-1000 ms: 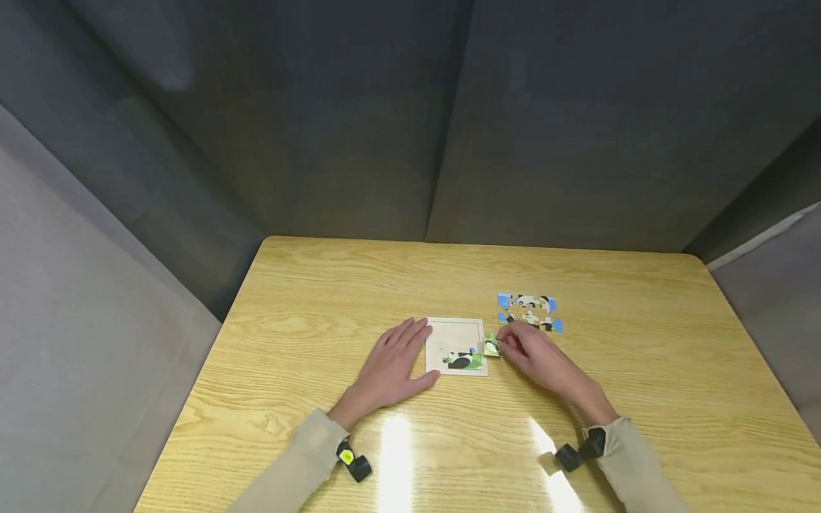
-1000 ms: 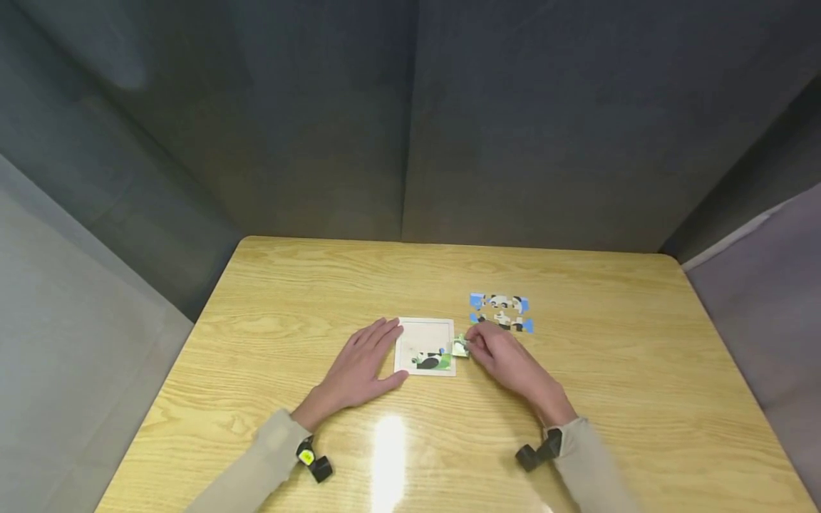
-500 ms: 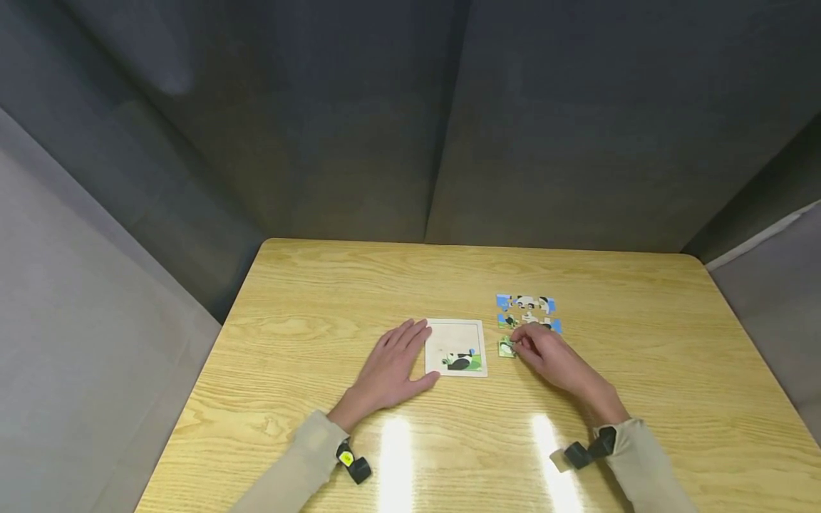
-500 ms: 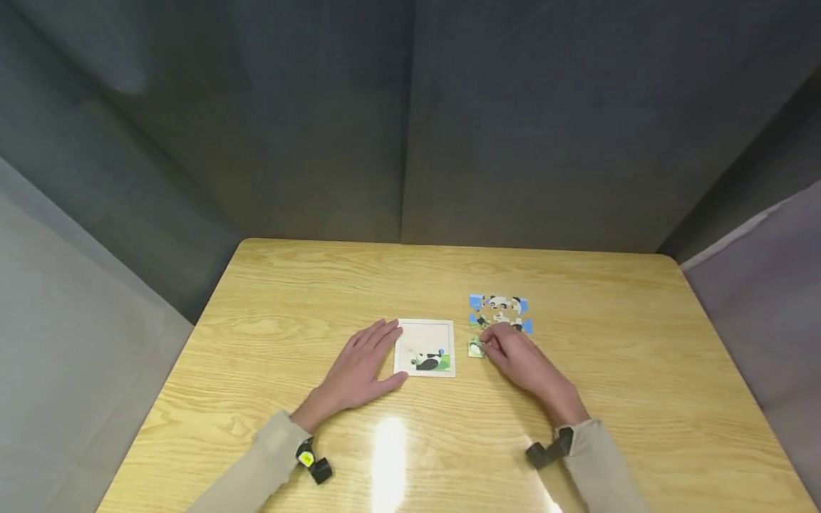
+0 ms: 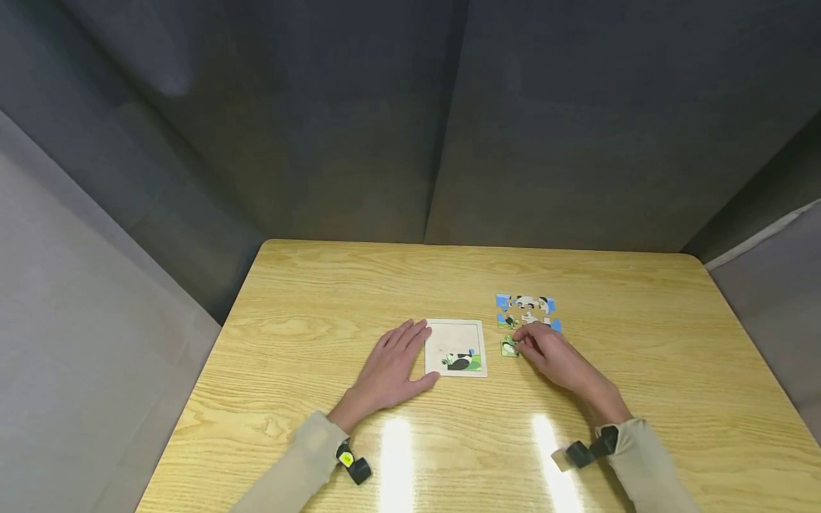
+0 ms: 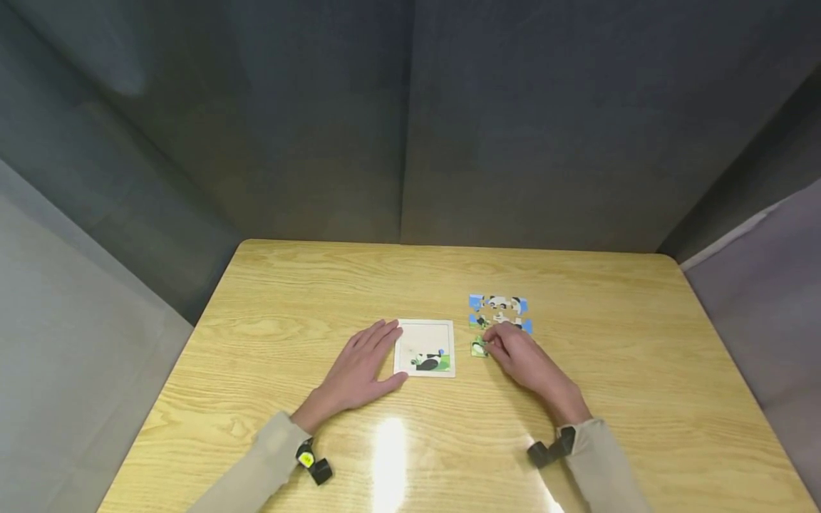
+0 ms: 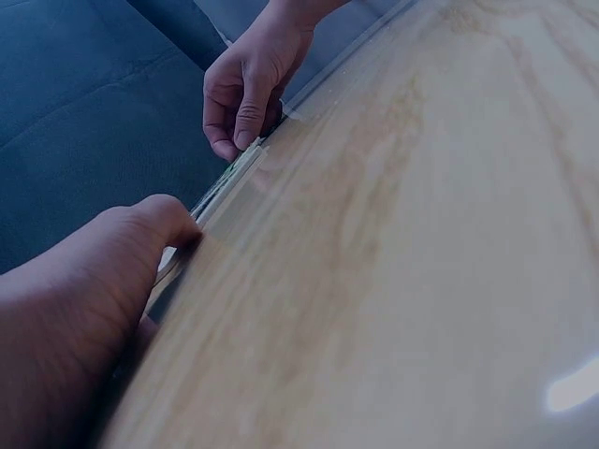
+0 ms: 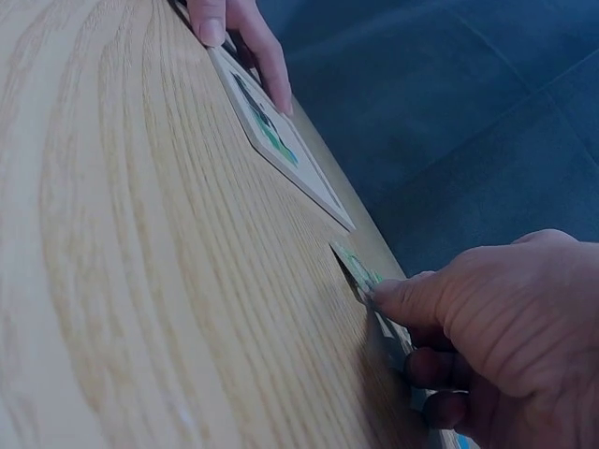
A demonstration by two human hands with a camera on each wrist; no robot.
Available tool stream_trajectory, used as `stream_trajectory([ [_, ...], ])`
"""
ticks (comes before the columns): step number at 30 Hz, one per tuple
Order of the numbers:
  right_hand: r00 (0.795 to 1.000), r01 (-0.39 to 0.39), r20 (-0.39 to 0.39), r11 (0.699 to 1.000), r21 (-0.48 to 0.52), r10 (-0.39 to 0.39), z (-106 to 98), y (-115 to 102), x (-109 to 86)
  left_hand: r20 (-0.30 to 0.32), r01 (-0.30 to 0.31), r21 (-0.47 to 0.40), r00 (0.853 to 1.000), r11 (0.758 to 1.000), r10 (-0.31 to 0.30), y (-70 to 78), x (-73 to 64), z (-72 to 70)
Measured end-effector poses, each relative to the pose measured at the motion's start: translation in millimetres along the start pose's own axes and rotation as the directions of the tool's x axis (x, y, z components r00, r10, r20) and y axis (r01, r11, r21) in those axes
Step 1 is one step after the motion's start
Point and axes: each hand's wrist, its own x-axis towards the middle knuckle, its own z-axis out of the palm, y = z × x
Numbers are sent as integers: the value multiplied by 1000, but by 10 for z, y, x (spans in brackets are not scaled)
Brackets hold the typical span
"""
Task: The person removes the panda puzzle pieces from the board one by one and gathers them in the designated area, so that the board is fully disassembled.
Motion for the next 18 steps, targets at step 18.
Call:
stream_trajectory([
  [18, 997, -73, 11, 995, 72, 73, 2, -51, -9, 4, 2, -3, 1000, 1000, -2, 0, 4, -4],
])
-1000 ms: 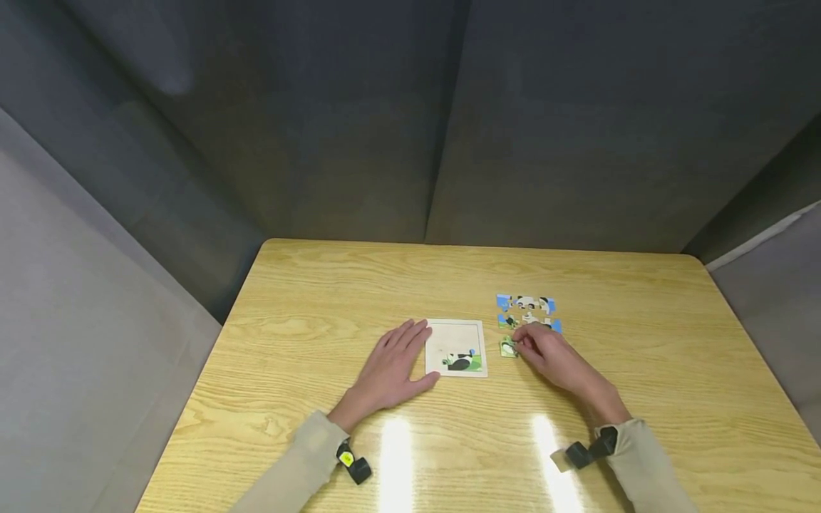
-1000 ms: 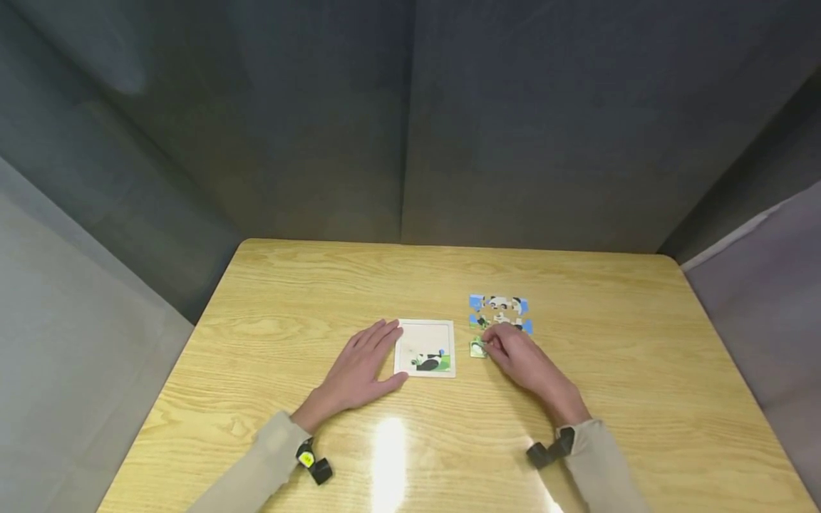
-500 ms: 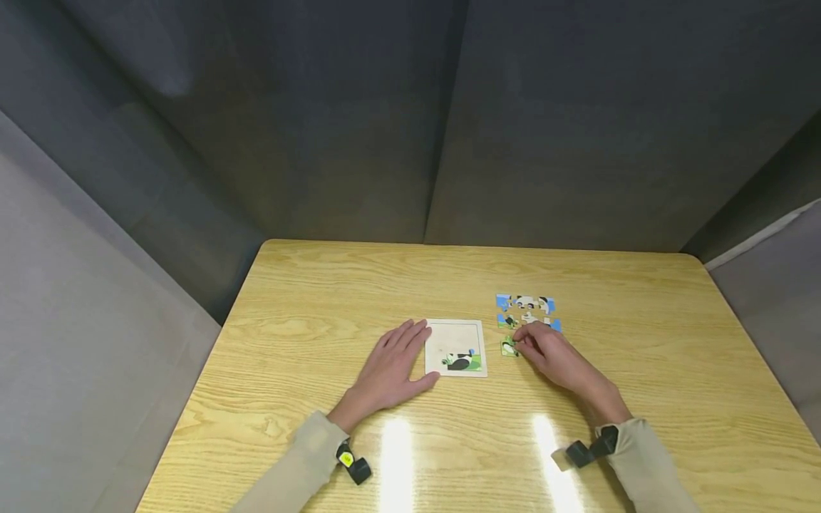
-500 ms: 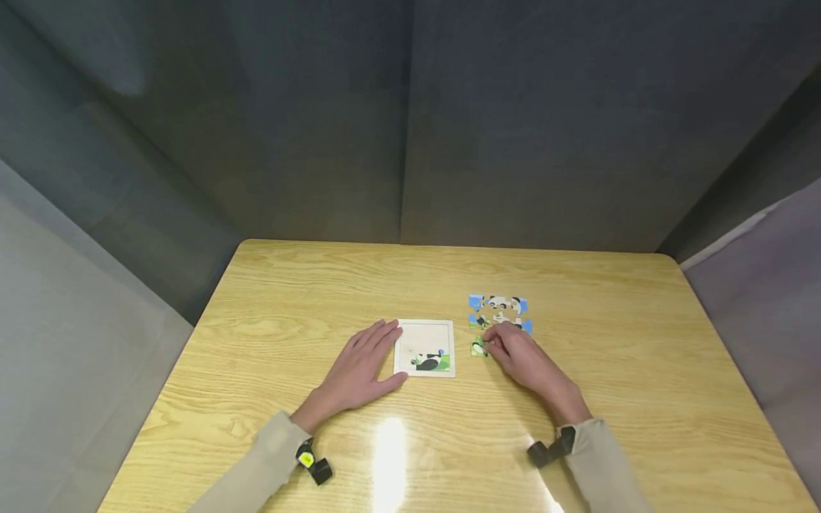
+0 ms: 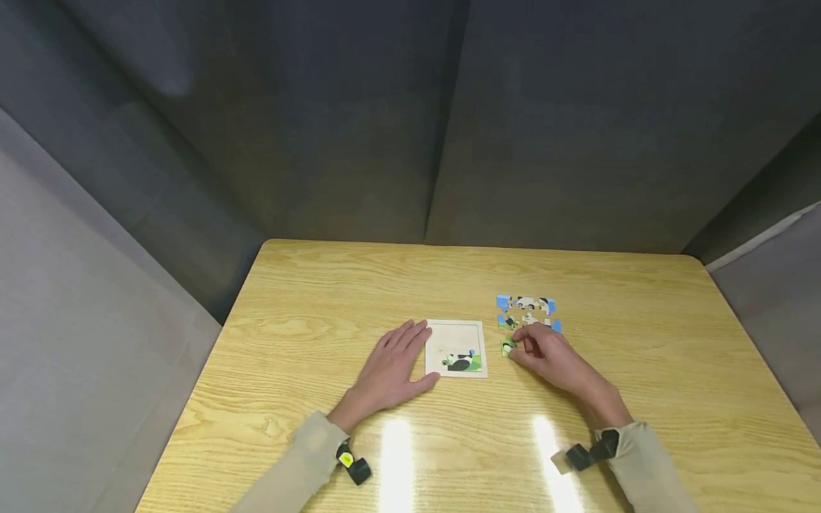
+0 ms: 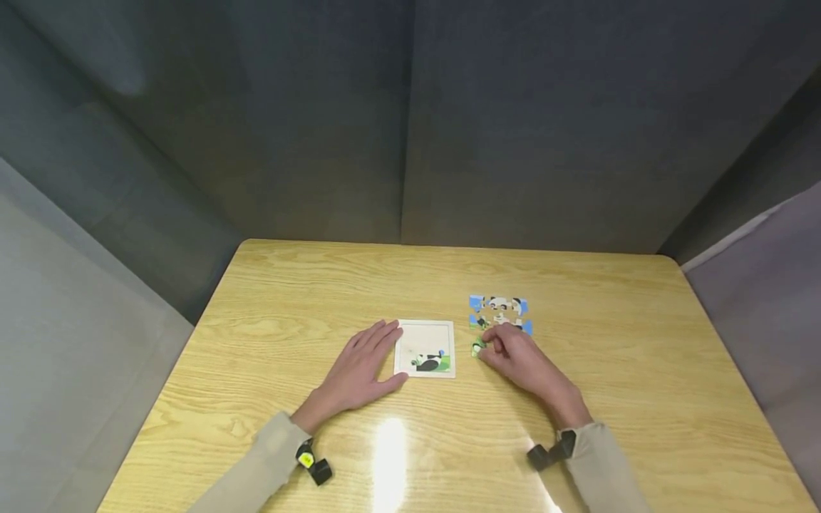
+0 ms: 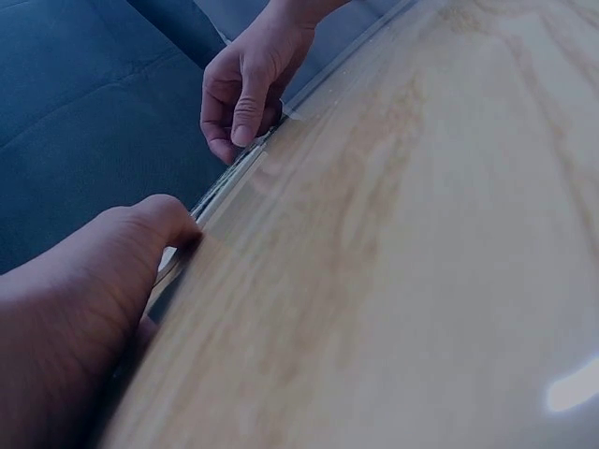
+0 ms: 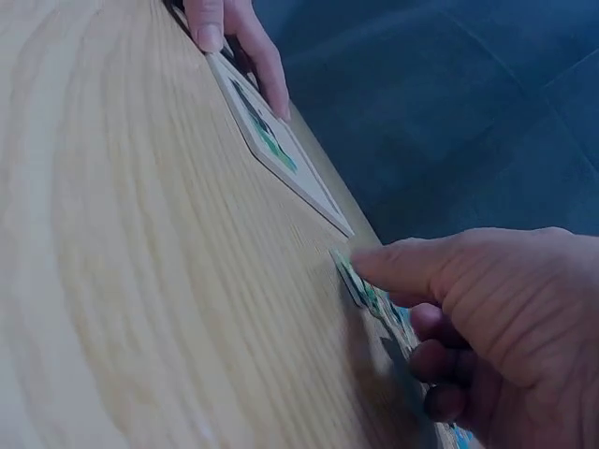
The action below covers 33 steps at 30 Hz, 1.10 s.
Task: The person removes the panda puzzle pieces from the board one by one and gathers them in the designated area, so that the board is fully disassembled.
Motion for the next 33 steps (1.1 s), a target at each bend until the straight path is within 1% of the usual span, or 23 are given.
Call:
stream_trajectory([
  [3, 1000, 1, -5, 1000, 0, -1, 41, -70, 4, -5, -3, -2, 1000, 1000, 3, -5, -8, -1],
  [9, 994, 104, -17, 995, -2, -104, 170, -224, 66, -16, 9, 6, 1000, 1000, -8, -10, -20, -5],
  [12, 993, 121, -11, 993, 7, -121, 245, -298, 70, -22, -5, -8, 1000, 1000, 5, -5, -10, 9],
  [14, 993, 119, 16, 993, 26, -119, 297, -363, 71, -18, -14, -2, 1000, 1000, 14, -5, -7, 20],
  [17, 990, 109, 81, 993, 51, -113, 376, -484, 99, -16, -23, 12, 1000, 1000, 23, -11, -6, 30],
  [19, 985, 113, 123, 992, 54, -118, 424, -557, 135, -24, -21, 33, 999, 999, 22, -22, -9, 34],
  [23, 978, 103, 179, 994, 37, -108, 475, -656, 194, -25, -17, 26, 1000, 1000, 18, -29, -13, 43],
  [27, 973, 78, 217, 997, 27, -82, 487, -708, 247, -20, -15, 18, 1000, 1000, 15, -28, -24, 44],
  [33, 968, 77, 238, 997, 0, -75, 477, -719, 306, -31, -25, 17, 999, 1000, 25, -26, -15, 36],
])
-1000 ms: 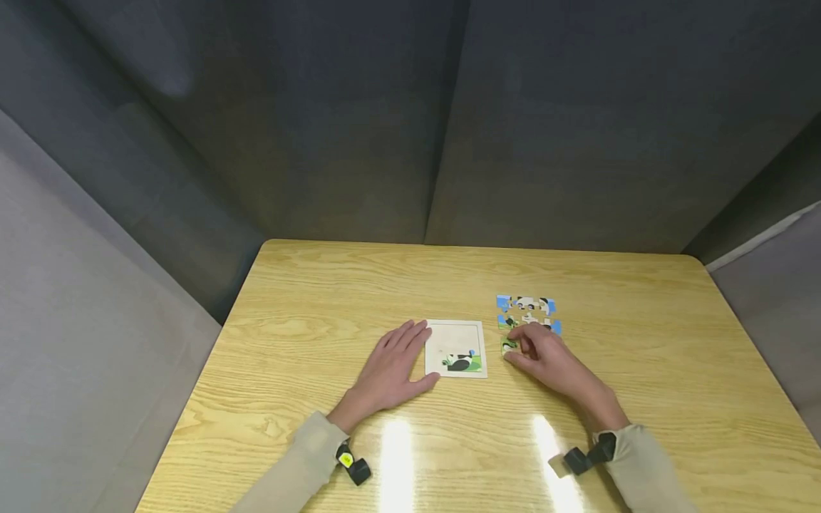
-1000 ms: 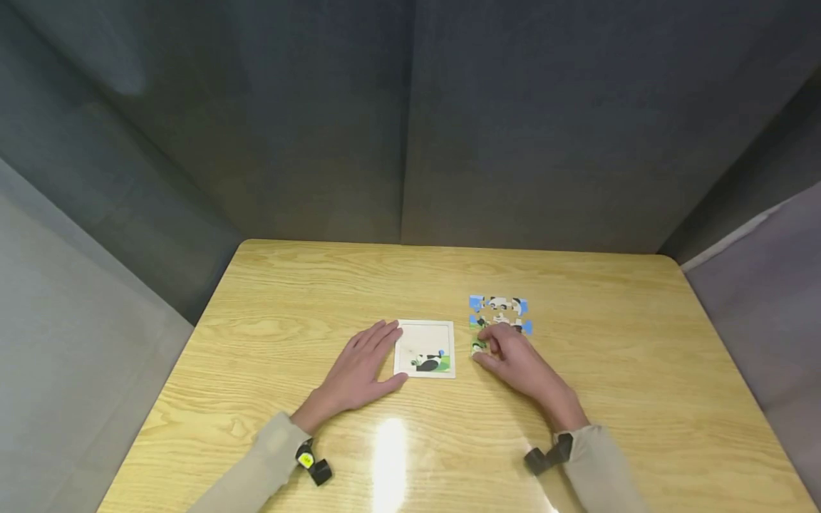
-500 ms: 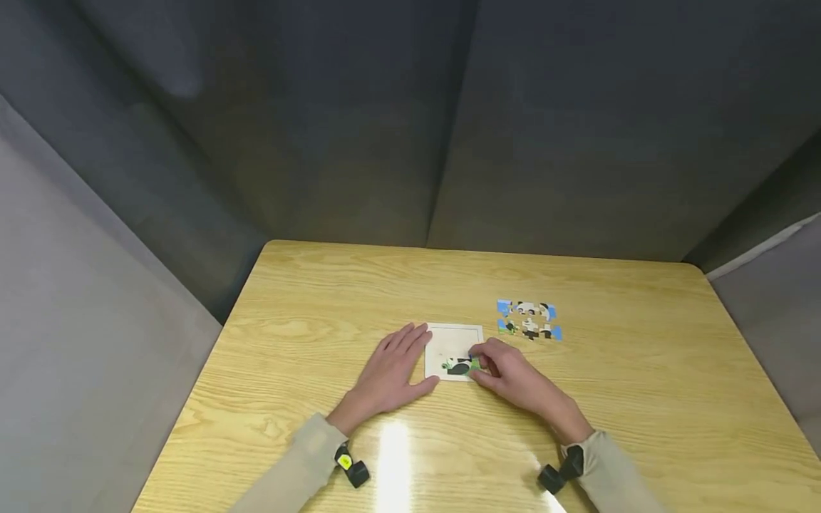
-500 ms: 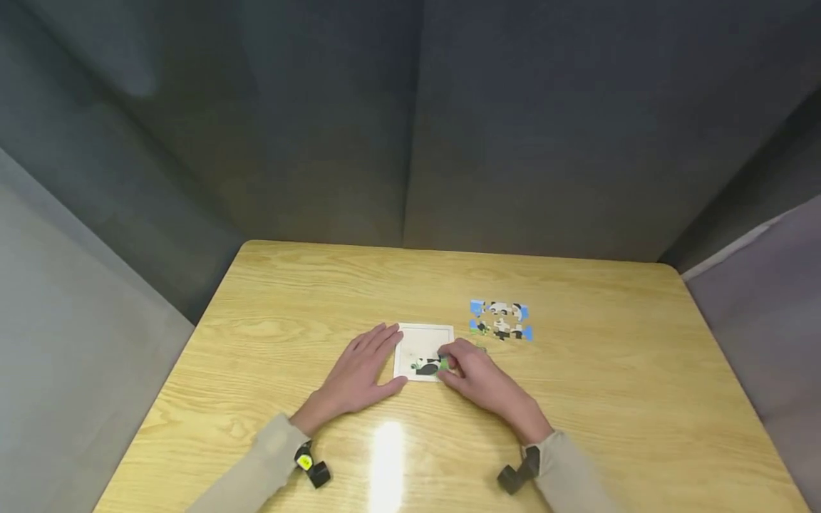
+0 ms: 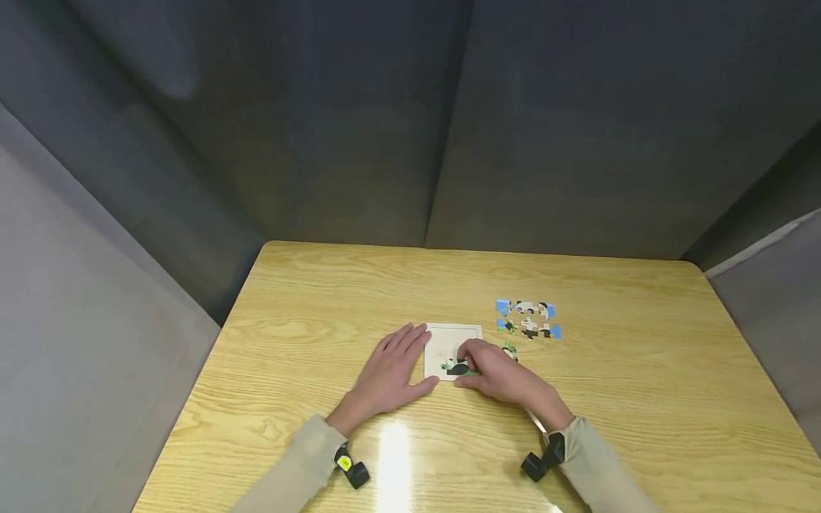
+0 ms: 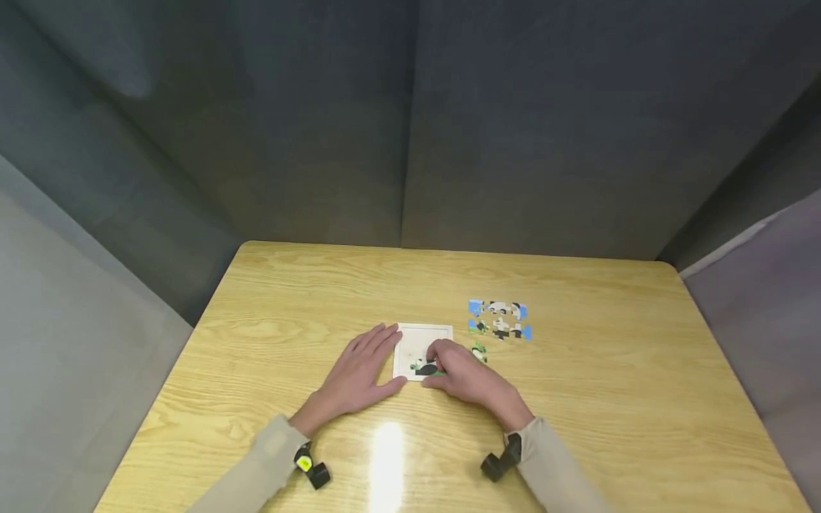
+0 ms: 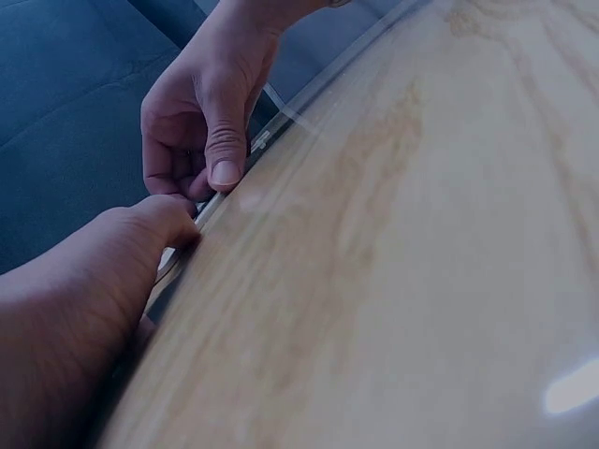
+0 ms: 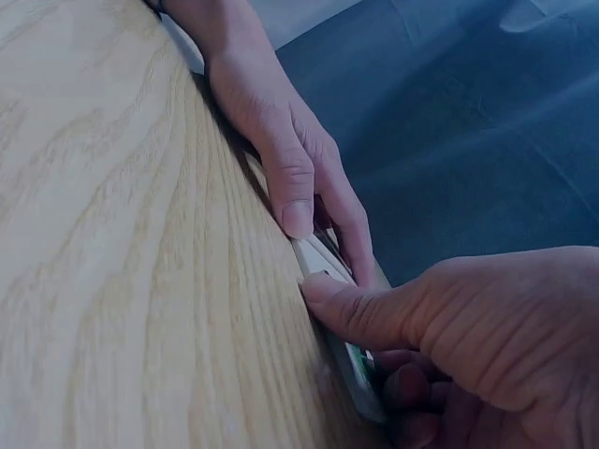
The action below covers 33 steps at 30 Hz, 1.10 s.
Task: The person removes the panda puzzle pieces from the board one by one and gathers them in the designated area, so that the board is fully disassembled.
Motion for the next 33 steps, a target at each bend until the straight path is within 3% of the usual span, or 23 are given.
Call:
stream_trajectory([
  [7, 1000, -28, 13, 1000, 9, 28, -14, -20, 0, 0, -2, -2, 1000, 1000, 2, -2, 1, -12],
  [17, 998, 37, -58, 999, 5, -36, 27, -10, -71, 18, 4, 5, 1000, 1000, -4, 2, 8, -22],
  [33, 996, 26, -87, 1000, -4, -27, 97, 5, -68, -1, 1, -7, 1000, 1000, -1, 10, -2, -24],
])
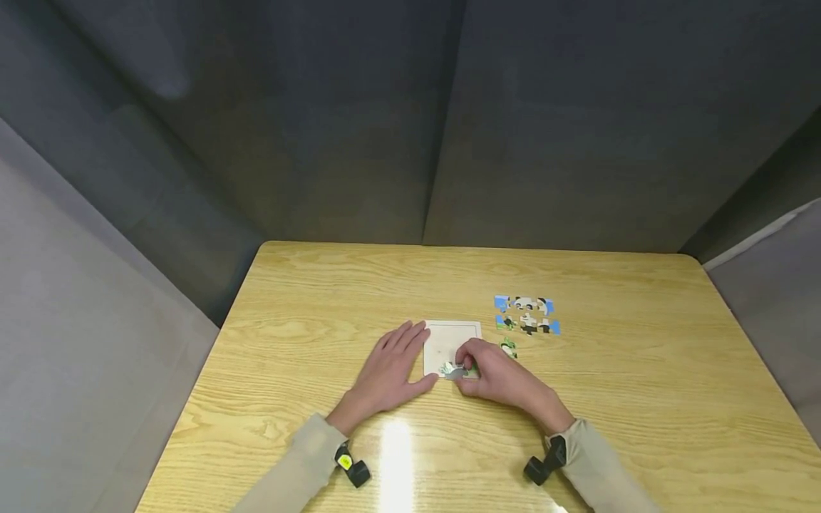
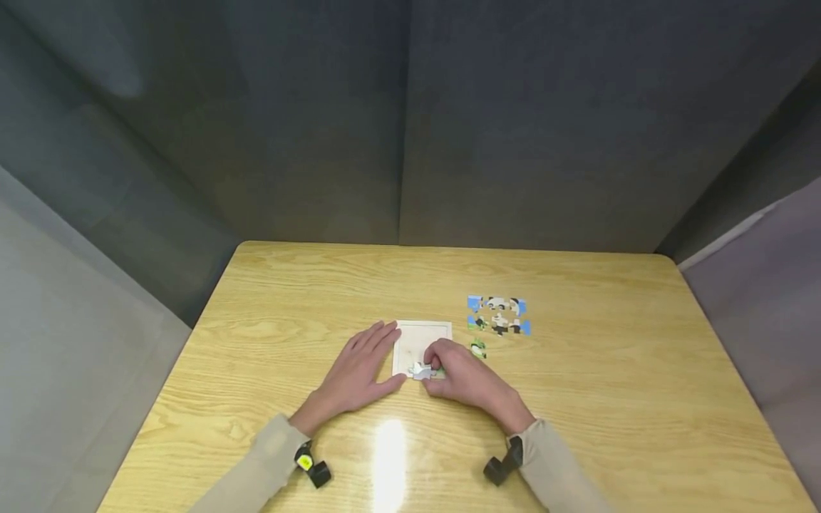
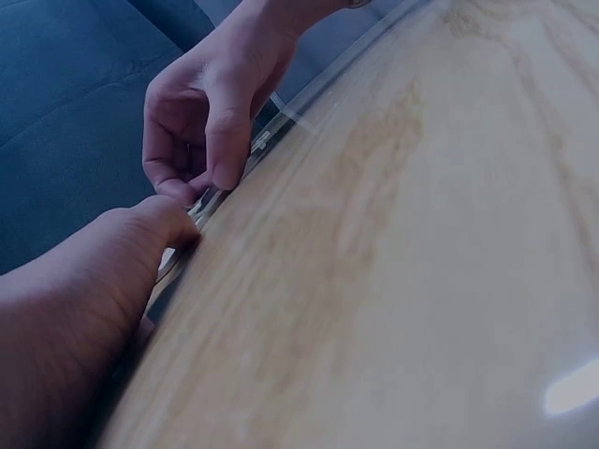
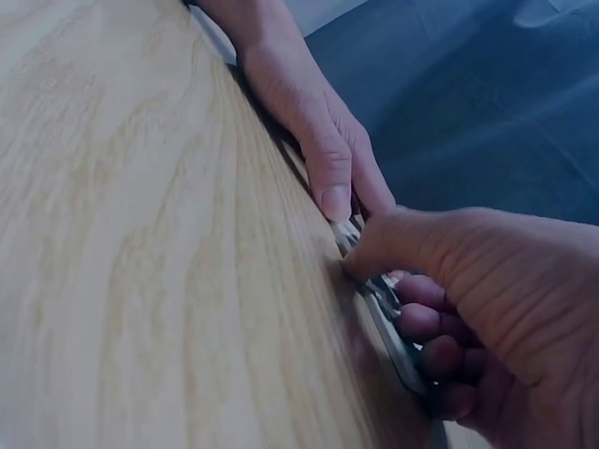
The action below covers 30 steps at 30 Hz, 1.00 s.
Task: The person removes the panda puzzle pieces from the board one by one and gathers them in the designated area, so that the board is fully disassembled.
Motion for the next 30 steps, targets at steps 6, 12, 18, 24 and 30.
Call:
stream_trajectory([
  [6, 999, 37, -26, 999, 4, -37, 1, 40, -26, 3, -6, 5, 1000, 1000, 6, -4, 7, 12],
  [12, 995, 73, -76, 996, 50, -69, -89, 79, -52, 10, -2, 7, 1000, 1000, 2, -11, 23, 12],
  [18, 989, 98, -122, 989, 114, -84, -181, 162, -112, 14, 0, 11, 1000, 1000, 0, -21, 23, 24],
  [24, 985, 99, -153, 988, 122, -79, -225, 254, -173, 9, -3, 18, 1000, 1000, 2, -22, 21, 19],
  [30, 984, 74, -171, 991, 110, -54, -278, 350, -246, 12, -2, 2, 1000, 1000, 2, -17, 28, 13],
])
